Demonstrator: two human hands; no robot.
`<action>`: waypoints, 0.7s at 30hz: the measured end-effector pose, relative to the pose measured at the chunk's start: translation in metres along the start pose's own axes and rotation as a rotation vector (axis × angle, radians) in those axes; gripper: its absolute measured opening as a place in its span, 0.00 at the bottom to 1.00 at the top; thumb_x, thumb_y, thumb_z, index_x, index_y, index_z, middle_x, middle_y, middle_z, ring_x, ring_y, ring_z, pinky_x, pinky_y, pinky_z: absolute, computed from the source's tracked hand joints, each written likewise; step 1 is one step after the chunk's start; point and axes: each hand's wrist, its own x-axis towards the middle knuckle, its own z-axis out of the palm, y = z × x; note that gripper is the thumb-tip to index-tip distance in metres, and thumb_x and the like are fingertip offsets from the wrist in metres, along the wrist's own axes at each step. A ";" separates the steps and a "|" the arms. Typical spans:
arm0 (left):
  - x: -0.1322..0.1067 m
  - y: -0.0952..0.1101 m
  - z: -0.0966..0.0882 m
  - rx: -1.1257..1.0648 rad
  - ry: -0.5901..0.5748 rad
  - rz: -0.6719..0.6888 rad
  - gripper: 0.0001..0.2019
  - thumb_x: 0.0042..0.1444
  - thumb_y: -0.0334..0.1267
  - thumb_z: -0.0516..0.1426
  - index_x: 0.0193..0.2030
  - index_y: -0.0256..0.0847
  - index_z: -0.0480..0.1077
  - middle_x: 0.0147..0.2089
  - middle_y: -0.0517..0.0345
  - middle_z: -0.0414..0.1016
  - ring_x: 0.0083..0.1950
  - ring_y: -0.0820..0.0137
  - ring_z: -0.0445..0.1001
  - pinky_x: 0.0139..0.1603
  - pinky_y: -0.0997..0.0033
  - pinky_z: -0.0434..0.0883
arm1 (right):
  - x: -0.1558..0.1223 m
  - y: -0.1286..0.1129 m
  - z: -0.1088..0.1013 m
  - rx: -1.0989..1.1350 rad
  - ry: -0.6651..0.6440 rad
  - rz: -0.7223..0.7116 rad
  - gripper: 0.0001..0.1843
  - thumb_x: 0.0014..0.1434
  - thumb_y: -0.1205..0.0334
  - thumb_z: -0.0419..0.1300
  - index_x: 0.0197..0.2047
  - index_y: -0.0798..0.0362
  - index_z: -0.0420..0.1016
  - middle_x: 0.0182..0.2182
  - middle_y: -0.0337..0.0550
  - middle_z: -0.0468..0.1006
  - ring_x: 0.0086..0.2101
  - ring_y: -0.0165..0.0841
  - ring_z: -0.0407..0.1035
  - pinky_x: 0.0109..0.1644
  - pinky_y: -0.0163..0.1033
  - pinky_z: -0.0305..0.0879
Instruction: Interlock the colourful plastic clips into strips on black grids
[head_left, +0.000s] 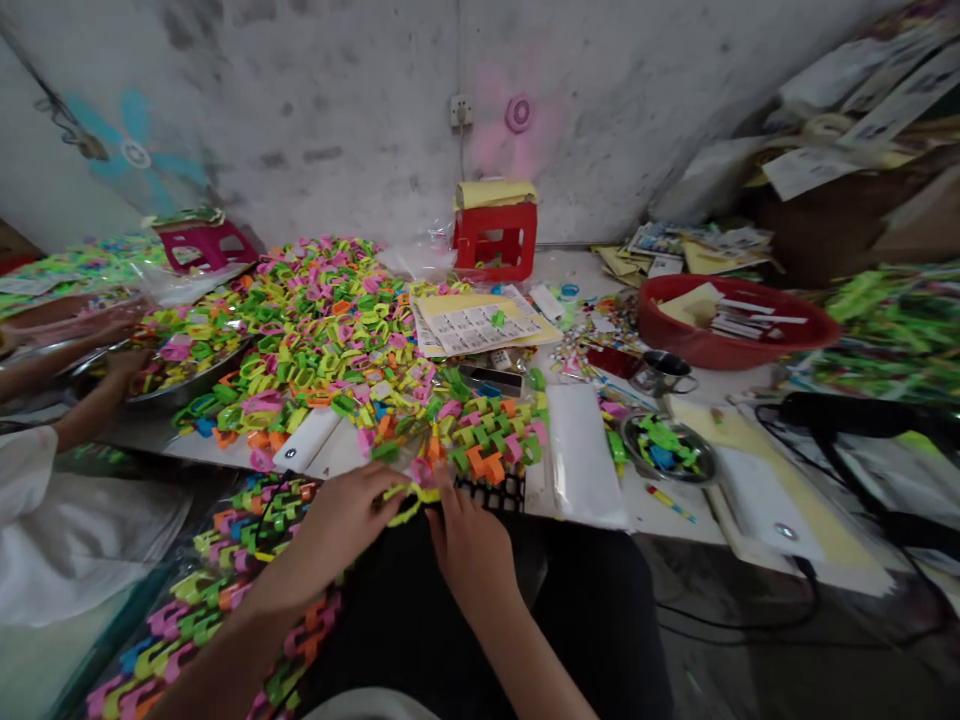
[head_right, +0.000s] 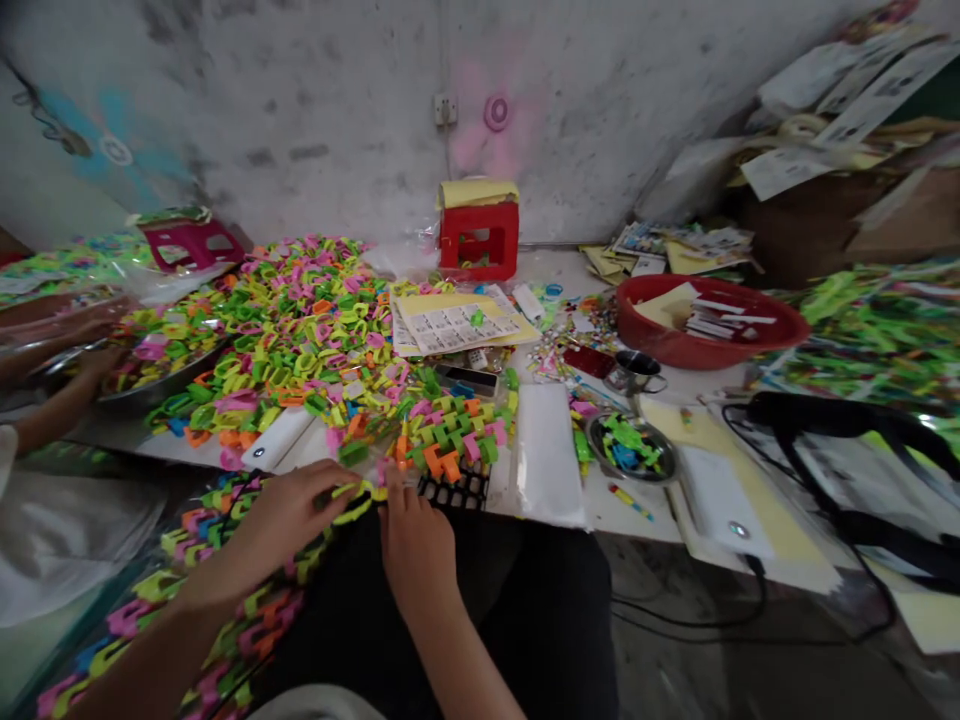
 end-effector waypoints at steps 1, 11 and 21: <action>-0.006 0.012 -0.003 -0.013 -0.046 0.044 0.09 0.60 0.36 0.54 0.42 0.51 0.74 0.40 0.61 0.77 0.41 0.69 0.76 0.42 0.72 0.70 | -0.002 0.000 0.000 -0.023 -0.025 0.009 0.16 0.62 0.65 0.52 0.53 0.51 0.70 0.34 0.47 0.78 0.32 0.37 0.73 0.30 0.37 0.63; 0.033 0.055 0.025 -0.212 0.064 0.272 0.12 0.61 0.40 0.55 0.50 0.47 0.70 0.52 0.54 0.71 0.55 0.64 0.68 0.58 0.60 0.65 | -0.020 0.112 0.020 0.947 0.088 0.582 0.23 0.52 0.40 0.58 0.36 0.53 0.72 0.20 0.39 0.73 0.19 0.31 0.66 0.22 0.35 0.60; 0.077 0.058 0.083 -0.170 0.130 0.241 0.10 0.59 0.43 0.58 0.45 0.43 0.71 0.45 0.56 0.74 0.52 0.62 0.68 0.55 0.57 0.63 | 0.004 0.130 0.041 0.674 0.171 0.369 0.13 0.53 0.51 0.58 0.31 0.52 0.76 0.27 0.44 0.78 0.28 0.36 0.71 0.33 0.40 0.67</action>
